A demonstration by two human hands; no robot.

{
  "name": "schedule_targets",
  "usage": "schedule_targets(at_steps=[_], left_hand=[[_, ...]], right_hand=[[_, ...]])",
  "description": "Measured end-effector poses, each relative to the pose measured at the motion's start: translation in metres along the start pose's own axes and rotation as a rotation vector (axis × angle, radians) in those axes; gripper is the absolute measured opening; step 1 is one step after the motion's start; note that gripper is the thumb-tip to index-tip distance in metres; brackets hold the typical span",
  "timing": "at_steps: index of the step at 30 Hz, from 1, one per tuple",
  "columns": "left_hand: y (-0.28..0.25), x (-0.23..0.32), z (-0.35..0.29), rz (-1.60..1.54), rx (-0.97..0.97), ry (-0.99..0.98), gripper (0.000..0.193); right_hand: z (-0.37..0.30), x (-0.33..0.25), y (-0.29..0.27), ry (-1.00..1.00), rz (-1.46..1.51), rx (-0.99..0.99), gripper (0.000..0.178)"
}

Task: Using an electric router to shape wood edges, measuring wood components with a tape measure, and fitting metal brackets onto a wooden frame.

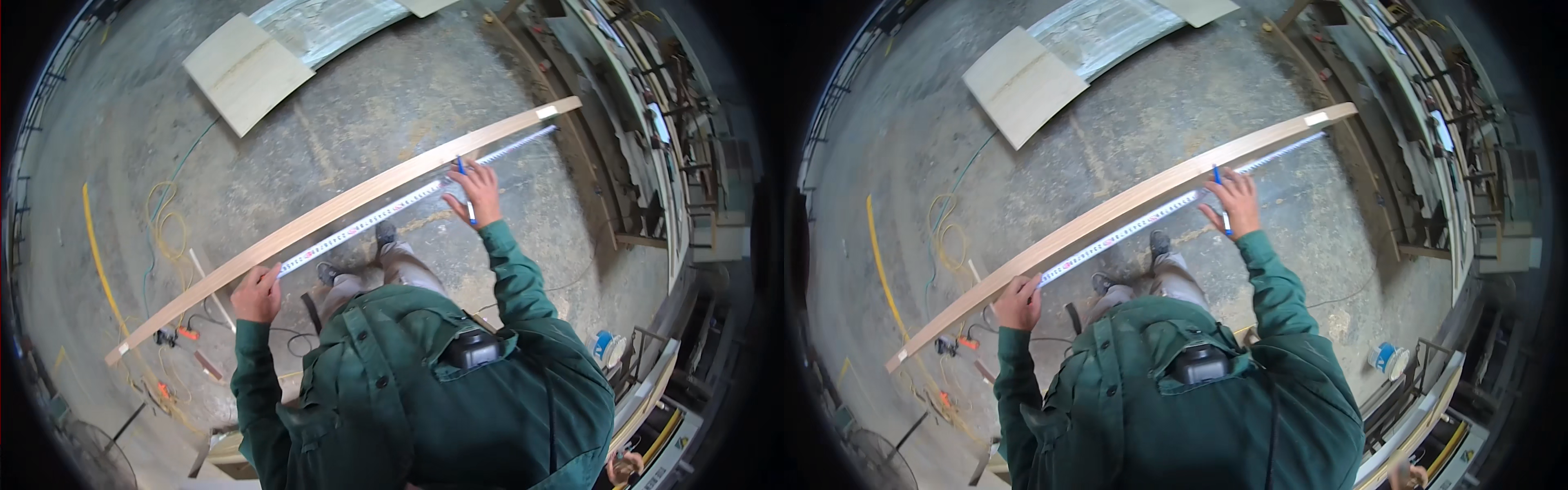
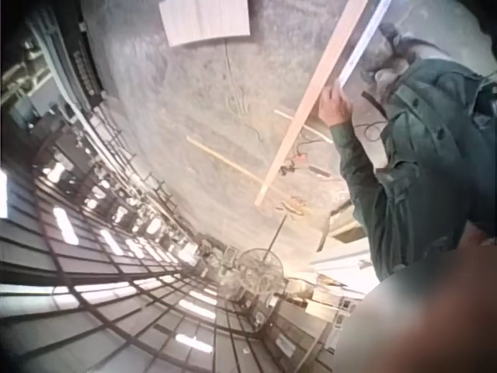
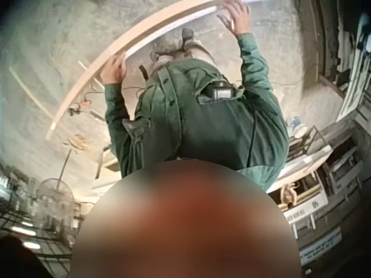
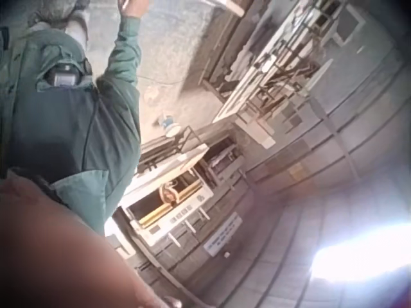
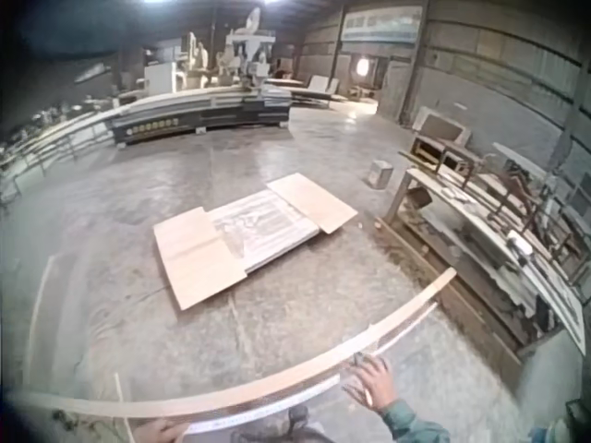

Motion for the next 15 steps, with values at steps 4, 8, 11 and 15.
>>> schedule_targets(at_steps=[4, 8, 11, 15], left_hand=[[0.004, -0.005, -0.024, -0.042, -0.033, -0.016, 0.030], [0.023, -0.004, -0.045, -0.050, -0.158, -0.095, 0.030], [0.034, 0.008, -0.049, -0.131, -0.188, -0.109, 0.030], [0.042, 0.005, -0.059, -0.177, -0.177, -0.190, 0.027]], right_hand=[[-0.014, -0.003, 0.016, -0.076, -0.112, -0.107, 0.020], [-0.027, -0.052, 0.038, -0.210, 0.031, -0.224, 0.014], [-0.032, -0.107, 0.054, -0.320, 0.165, -0.290, 0.014], [-0.014, -0.138, 0.063, -0.084, 0.598, -0.349, 0.024]])
Point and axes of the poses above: each hand's wrist, its own z-axis towards the middle knuckle, its own y-axis out of the palm, x = y × z, the point moved 7 cm from there along z, towards the middle knuckle, and after that the axes turned 7 degrees about y, right-handed, at the moved point
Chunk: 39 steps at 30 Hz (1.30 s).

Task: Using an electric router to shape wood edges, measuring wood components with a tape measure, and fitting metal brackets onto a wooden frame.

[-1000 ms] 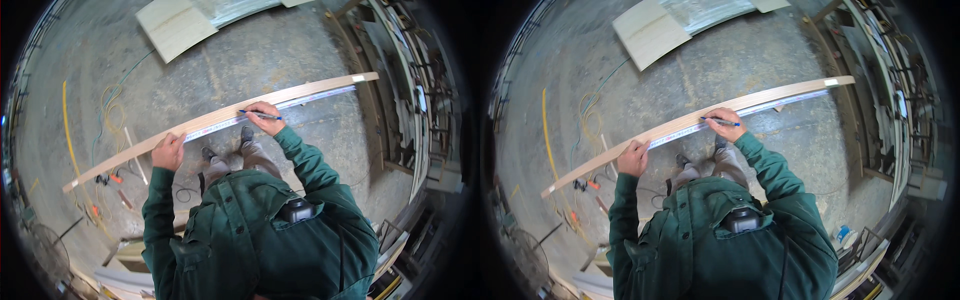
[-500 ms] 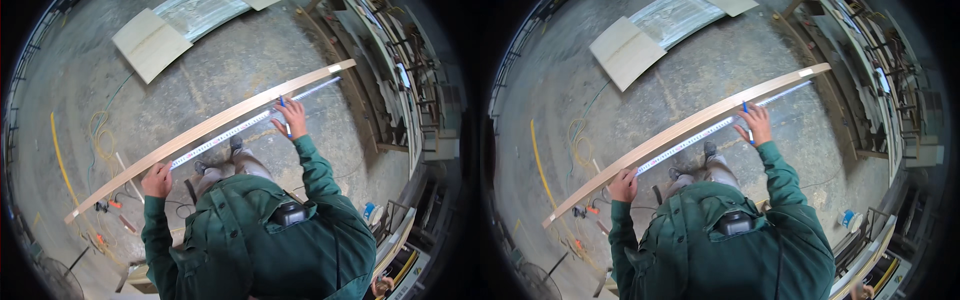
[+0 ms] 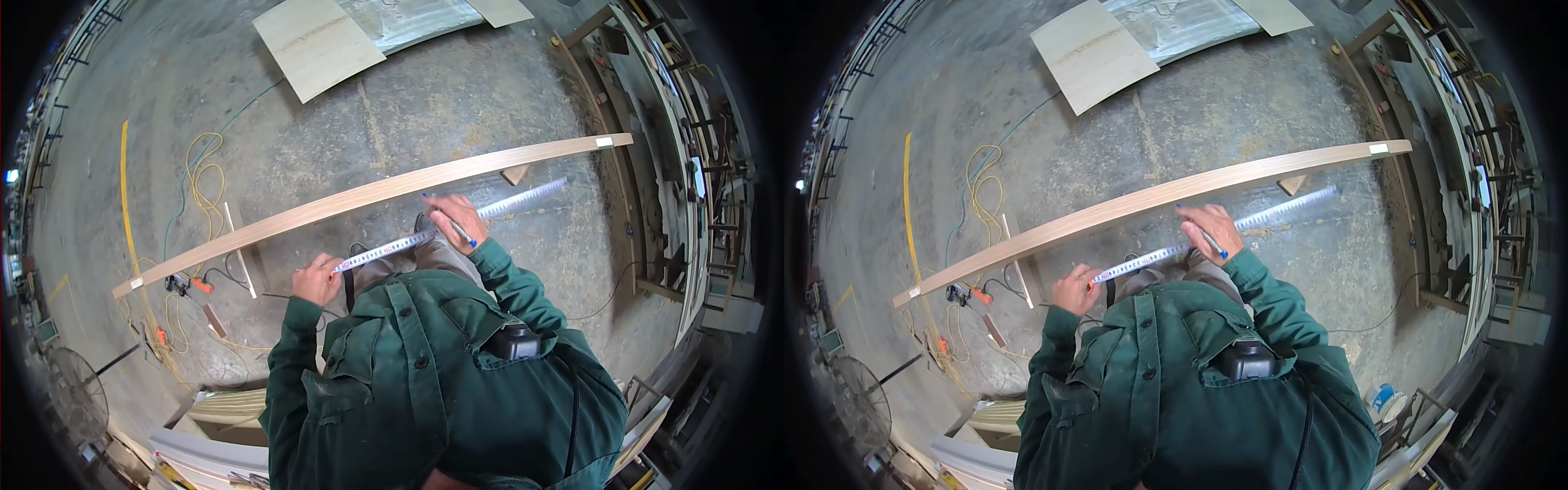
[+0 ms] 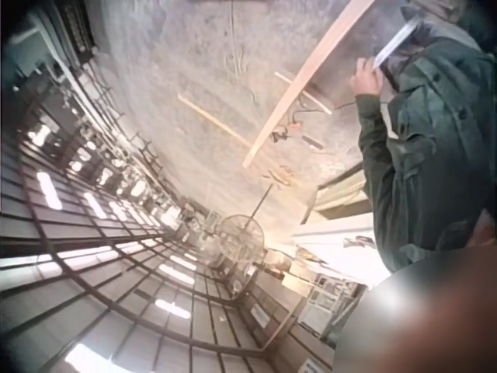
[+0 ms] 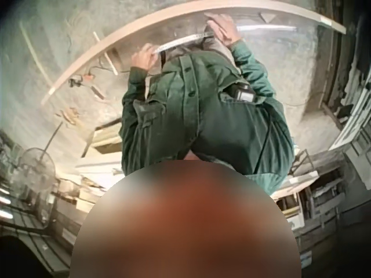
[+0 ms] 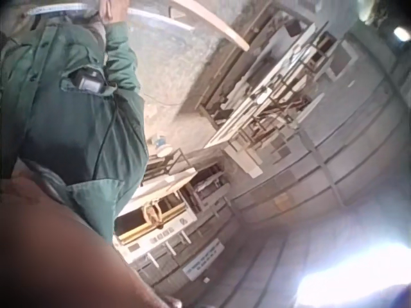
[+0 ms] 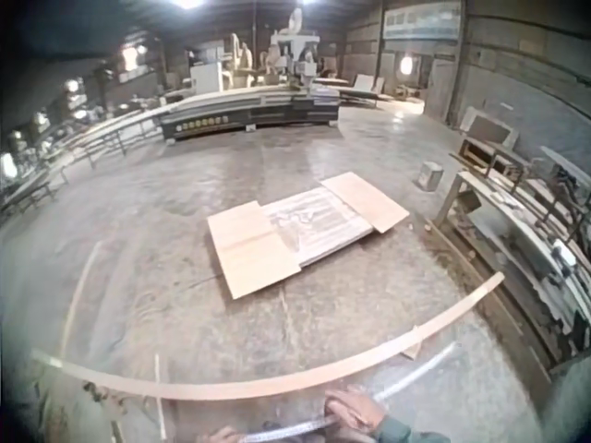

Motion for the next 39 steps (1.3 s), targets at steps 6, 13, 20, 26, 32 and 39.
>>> schedule_targets(at_steps=[6, 13, 20, 26, 32, 39], left_hand=[[0.009, -0.007, -0.020, -0.014, -0.087, 0.009, 0.023], [0.030, -0.004, -0.030, -0.091, -0.149, 0.004, 0.022], [0.039, -0.001, -0.035, -0.127, -0.137, 0.081, 0.024], [0.026, -0.001, -0.033, -0.175, -0.158, 0.071, 0.027], [0.029, 0.008, -0.027, -0.190, -0.199, 0.047, 0.026], [0.034, 0.018, -0.016, -0.218, -0.233, 0.048, 0.025]], right_hand=[[0.029, -0.001, 0.032, -0.019, 0.094, 0.065, 0.019], [0.030, 0.000, 0.026, -0.031, 0.096, 0.111, 0.012], [0.033, 0.004, 0.028, -0.052, 0.128, 0.098, 0.011], [0.027, 0.024, 0.010, 0.060, 0.096, 0.242, 0.008], [0.010, 0.065, -0.036, 0.111, 0.005, 0.431, 0.008], [0.006, 0.072, -0.044, 0.096, 0.014, 0.414, 0.009]])
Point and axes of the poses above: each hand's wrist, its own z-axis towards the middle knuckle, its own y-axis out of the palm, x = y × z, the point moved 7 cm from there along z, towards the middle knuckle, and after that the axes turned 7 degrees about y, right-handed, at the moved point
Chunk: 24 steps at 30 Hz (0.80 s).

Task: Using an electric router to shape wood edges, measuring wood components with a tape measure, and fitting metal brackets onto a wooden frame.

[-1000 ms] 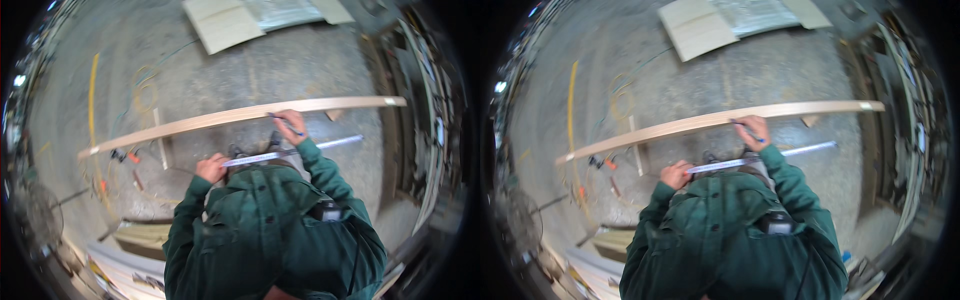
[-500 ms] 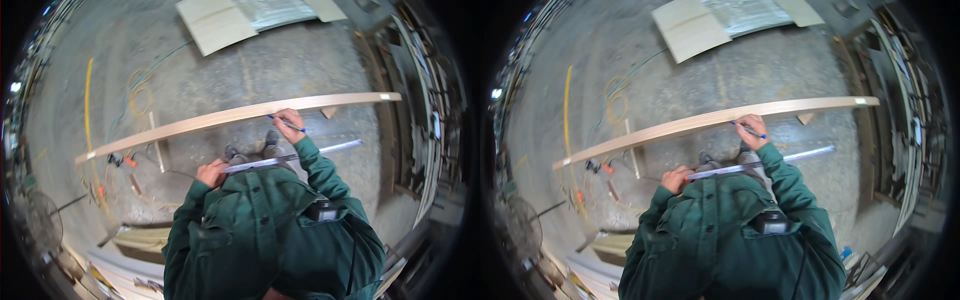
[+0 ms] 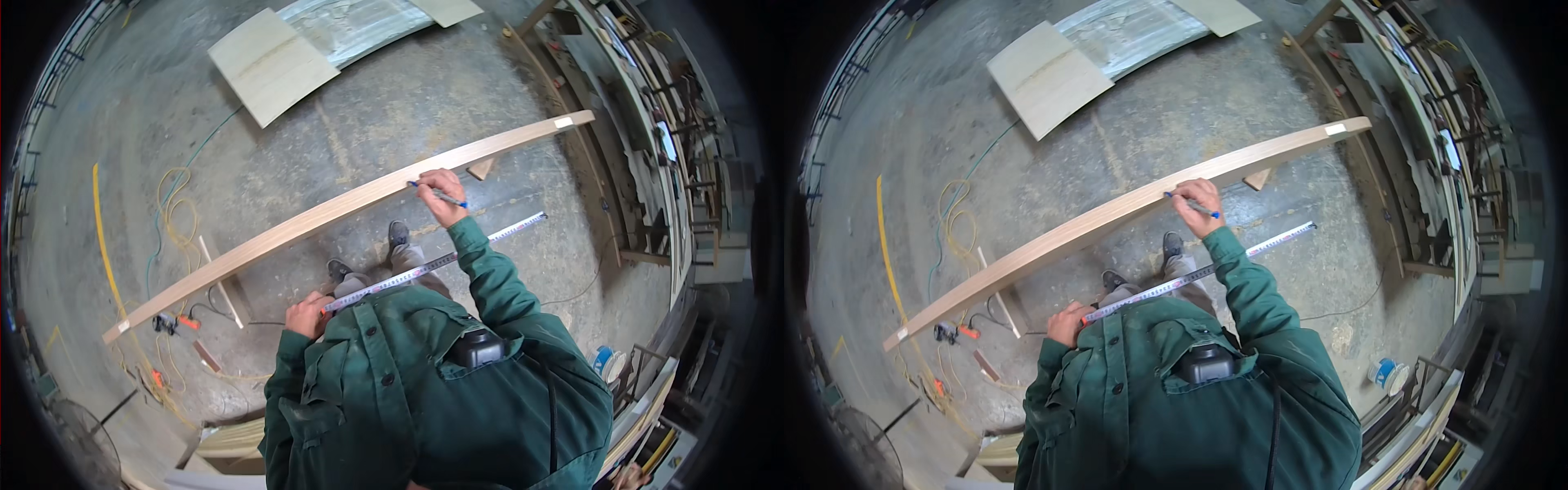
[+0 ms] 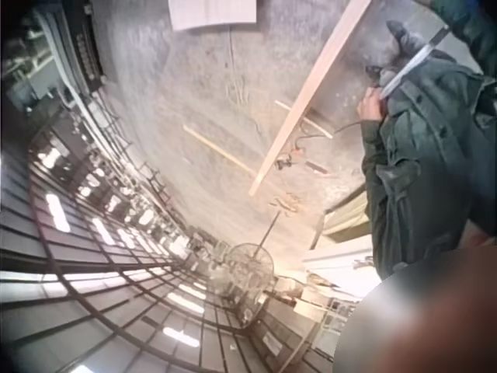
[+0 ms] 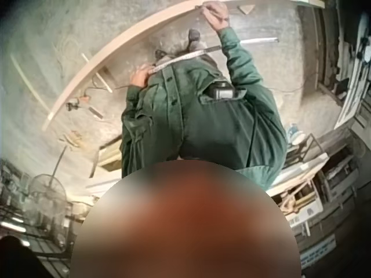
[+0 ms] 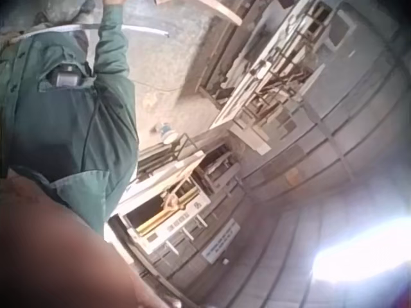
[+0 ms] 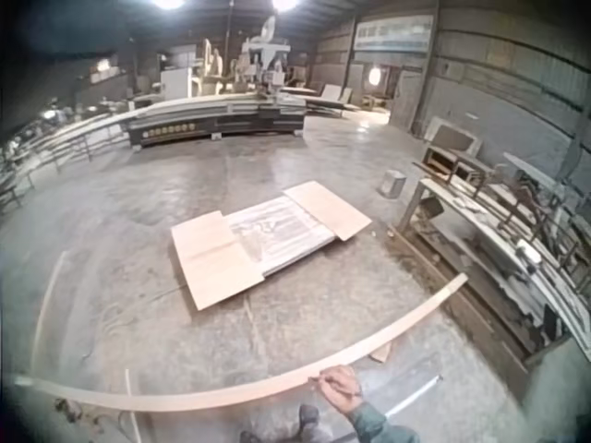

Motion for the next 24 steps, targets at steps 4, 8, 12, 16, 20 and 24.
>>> schedule_targets(at_steps=[4, 8, 12, 16, 20, 24], left_hand=[[0.002, 0.000, -0.005, -0.003, -0.002, -0.002, 0.023], [0.003, -0.001, -0.005, 0.002, -0.010, 0.011, 0.023], [0.000, 0.000, -0.002, -0.005, -0.013, -0.008, 0.023], [-0.002, -0.002, 0.000, 0.019, 0.003, -0.012, 0.021], [-0.002, -0.015, -0.001, 0.014, -0.005, -0.020, 0.022], [-0.001, -0.022, 0.004, -0.034, -0.003, 0.014, 0.023]], right_hand=[[0.001, -0.005, 0.006, -0.006, 0.016, 0.001, 0.008], [0.000, -0.010, 0.006, 0.006, -0.004, 0.007, 0.009], [-0.001, -0.019, 0.000, 0.004, 0.016, 0.001, 0.005], [-0.020, -0.024, -0.020, -0.054, -0.085, -0.023, 0.007], [-0.056, -0.010, -0.037, 0.010, -0.403, -0.223, 0.013], [-0.109, 0.007, -0.061, 0.264, -0.679, -0.481, 0.015]])
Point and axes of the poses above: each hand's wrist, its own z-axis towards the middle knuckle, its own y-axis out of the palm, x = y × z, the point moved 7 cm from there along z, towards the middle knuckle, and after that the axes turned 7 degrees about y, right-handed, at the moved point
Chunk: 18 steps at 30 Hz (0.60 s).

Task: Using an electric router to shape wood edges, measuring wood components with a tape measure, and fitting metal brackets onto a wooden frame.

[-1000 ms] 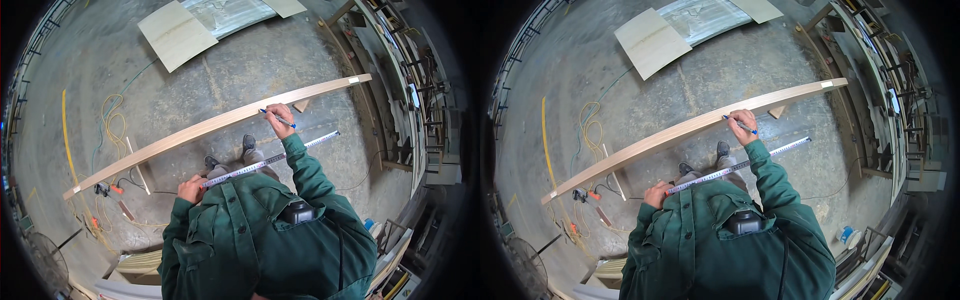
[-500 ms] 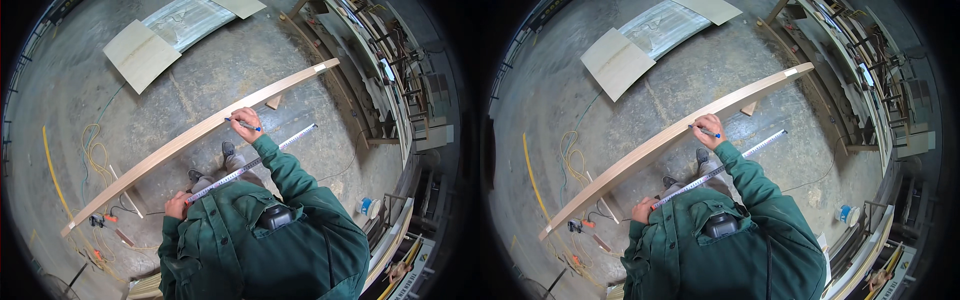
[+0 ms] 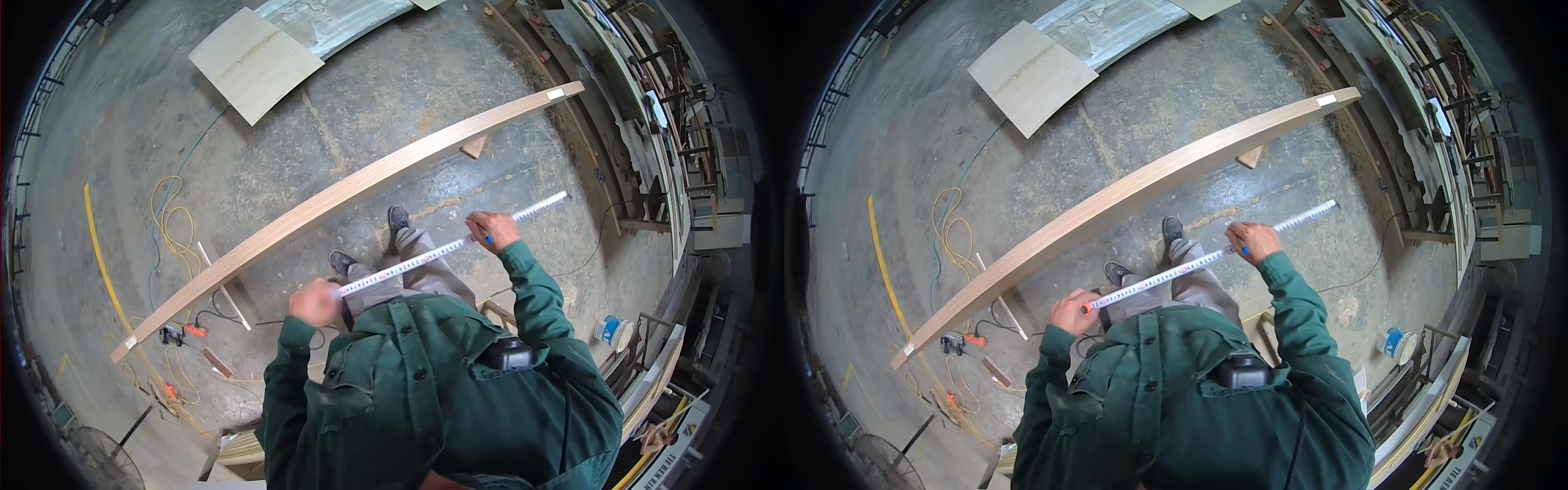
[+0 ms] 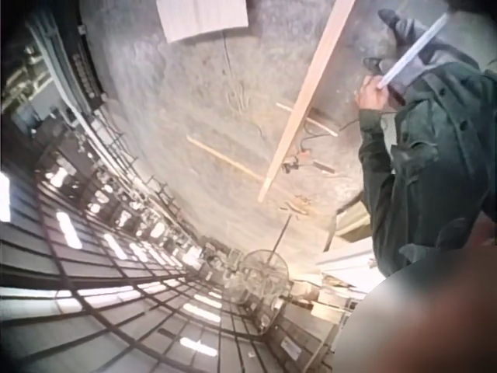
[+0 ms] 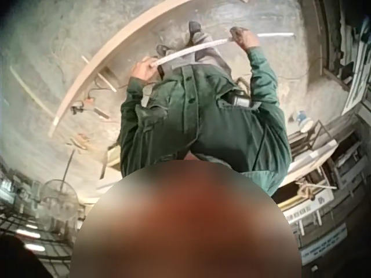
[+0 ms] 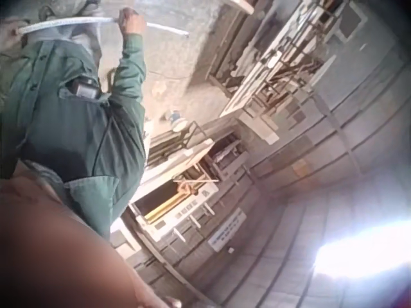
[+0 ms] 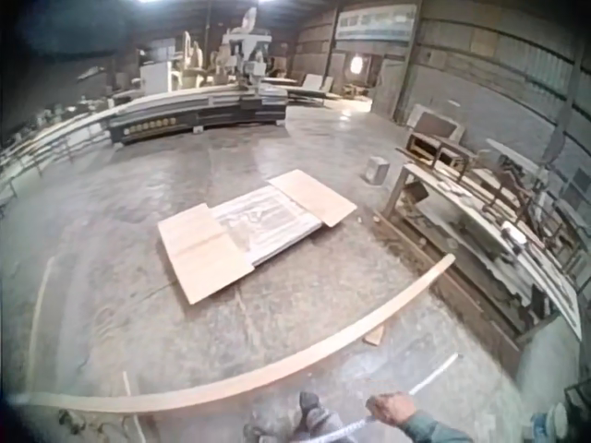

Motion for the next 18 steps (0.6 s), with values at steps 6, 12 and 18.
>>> schedule_targets(at_steps=[6, 12, 18], left_hand=[[0.035, 0.043, 0.018, -0.006, -0.127, 0.103, 0.038], [0.105, 0.090, 0.029, -0.135, -0.041, -0.023, 0.064], [0.139, 0.143, 0.012, -0.286, 0.163, -0.228, 0.089]], right_hand=[[-0.032, -0.019, 0.018, -0.059, 0.100, 0.084, 0.012], [-0.037, -0.101, 0.064, -0.530, 0.119, -0.168, 0.009], [-0.079, -0.096, 0.084, -0.840, -0.037, -0.210, 0.015]])
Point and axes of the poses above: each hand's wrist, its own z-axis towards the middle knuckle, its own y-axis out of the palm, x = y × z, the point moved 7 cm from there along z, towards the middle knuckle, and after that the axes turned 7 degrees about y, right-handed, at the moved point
